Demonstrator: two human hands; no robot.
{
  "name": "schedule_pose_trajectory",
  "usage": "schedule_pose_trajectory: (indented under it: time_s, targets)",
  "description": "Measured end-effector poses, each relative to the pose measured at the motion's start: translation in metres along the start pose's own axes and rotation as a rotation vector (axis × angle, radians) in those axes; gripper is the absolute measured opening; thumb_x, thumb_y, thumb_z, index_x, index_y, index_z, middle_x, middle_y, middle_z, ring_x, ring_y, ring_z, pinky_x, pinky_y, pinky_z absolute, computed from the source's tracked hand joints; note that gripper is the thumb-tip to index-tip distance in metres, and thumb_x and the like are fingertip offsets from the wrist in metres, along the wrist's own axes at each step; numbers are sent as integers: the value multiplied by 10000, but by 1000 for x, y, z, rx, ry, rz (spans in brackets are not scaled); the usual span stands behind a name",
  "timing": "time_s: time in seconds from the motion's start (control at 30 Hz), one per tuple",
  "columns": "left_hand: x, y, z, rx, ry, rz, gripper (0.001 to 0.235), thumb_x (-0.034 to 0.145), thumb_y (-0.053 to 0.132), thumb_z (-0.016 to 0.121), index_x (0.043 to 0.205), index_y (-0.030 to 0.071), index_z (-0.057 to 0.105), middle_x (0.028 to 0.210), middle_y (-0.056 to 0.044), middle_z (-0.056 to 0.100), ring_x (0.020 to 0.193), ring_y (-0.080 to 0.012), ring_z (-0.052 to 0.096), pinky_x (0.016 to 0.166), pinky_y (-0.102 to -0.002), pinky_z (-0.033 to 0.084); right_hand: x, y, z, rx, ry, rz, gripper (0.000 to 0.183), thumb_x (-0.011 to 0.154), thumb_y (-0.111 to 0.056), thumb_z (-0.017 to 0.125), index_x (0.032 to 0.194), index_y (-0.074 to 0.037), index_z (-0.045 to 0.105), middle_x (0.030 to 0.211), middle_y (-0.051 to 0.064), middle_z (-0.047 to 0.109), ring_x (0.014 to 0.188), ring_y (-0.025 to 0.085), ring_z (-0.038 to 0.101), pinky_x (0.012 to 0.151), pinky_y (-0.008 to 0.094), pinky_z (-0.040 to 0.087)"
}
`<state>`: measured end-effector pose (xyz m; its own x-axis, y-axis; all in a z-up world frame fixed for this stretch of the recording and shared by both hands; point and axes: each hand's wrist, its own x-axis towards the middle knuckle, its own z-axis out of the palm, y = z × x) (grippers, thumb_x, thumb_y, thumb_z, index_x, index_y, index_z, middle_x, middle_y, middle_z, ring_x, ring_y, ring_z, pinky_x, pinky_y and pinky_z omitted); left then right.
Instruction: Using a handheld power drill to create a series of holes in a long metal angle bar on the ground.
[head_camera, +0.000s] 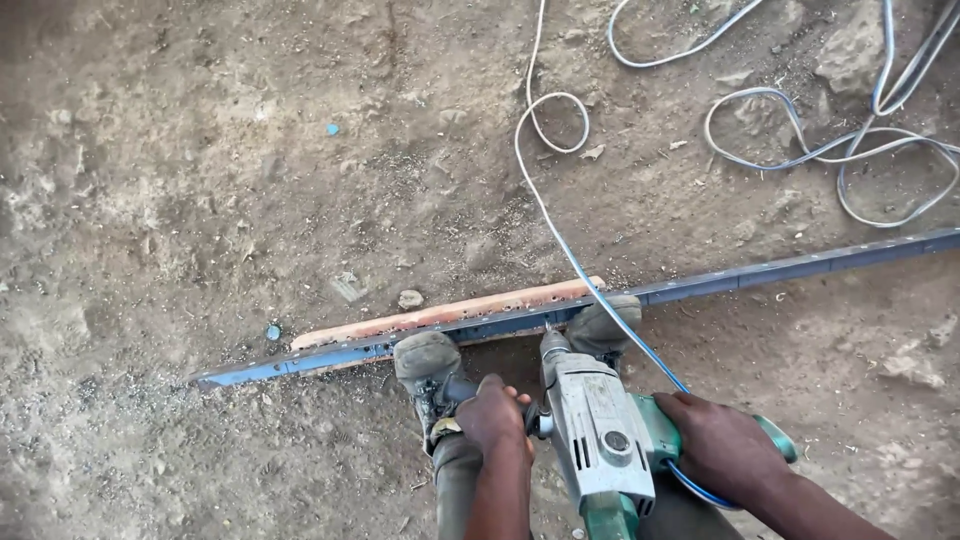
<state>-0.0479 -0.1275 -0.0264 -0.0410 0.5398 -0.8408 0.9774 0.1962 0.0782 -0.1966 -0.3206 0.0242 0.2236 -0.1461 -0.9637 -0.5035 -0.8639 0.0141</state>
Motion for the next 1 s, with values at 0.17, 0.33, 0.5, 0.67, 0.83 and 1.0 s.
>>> schedule_pose_trajectory:
  time_s: [0.17, 0.33, 0.5, 0.67, 0.83, 1.0]
  targets:
    - [-9, 3, 6, 86, 35, -10, 181, 930, 50, 605, 756, 42, 654, 602, -67, 622, 470, -169, 570, 517, -334, 421, 8, 3, -1, 32, -13, -50, 409, 834, -162, 518, 1222, -287, 552, 1188, -12, 680, 959, 370, 729, 731, 555, 583]
    - [1, -13, 11, -16, 24, 13, 76, 947, -64, 613, 907, -5, 640, 679, -101, 616, 503, -158, 545, 445, -272, 496, 14, 14, 10, 49, -4, -71, 416, 823, -166, 521, 1220, -288, 533, 1167, -11, 682, 944, 381, 727, 725, 565, 567]
    - [17, -29, 12, -64, 34, 36, 108, 884, -96, 568, 836, -51, 653, 615, -126, 610, 431, -183, 529, 398, -293, 458, 16, 19, 14, 19, 45, -120, 358, 776, -144, 533, 1115, -259, 549, 1096, 5, 690, 889, 395, 732, 680, 571, 568]
    - [28, -43, 18, -116, 271, -32, 102, 921, -52, 624, 958, -131, 678, 694, -195, 674, 460, -220, 581, 365, -308, 477, 29, 32, 12, -52, 74, -201, 354, 769, -222, 582, 1116, -283, 545, 1080, -10, 674, 892, 375, 717, 723, 575, 571]
    - [32, -30, 29, -74, 248, -36, 124, 951, 30, 639, 947, -88, 676, 673, -164, 657, 462, -204, 549, 381, -308, 460, 36, 32, 12, -47, 120, -199, 349, 765, -194, 583, 1099, -279, 531, 1047, 13, 671, 827, 410, 729, 668, 614, 563]
    - [71, -53, 36, -202, 346, -7, 74, 845, -10, 644, 809, -73, 658, 640, -189, 622, 408, -225, 492, 304, -384, 444, 41, 39, 7, -83, 154, -213, 230, 826, -262, 570, 1053, -278, 543, 963, 5, 659, 765, 404, 736, 640, 623, 569]
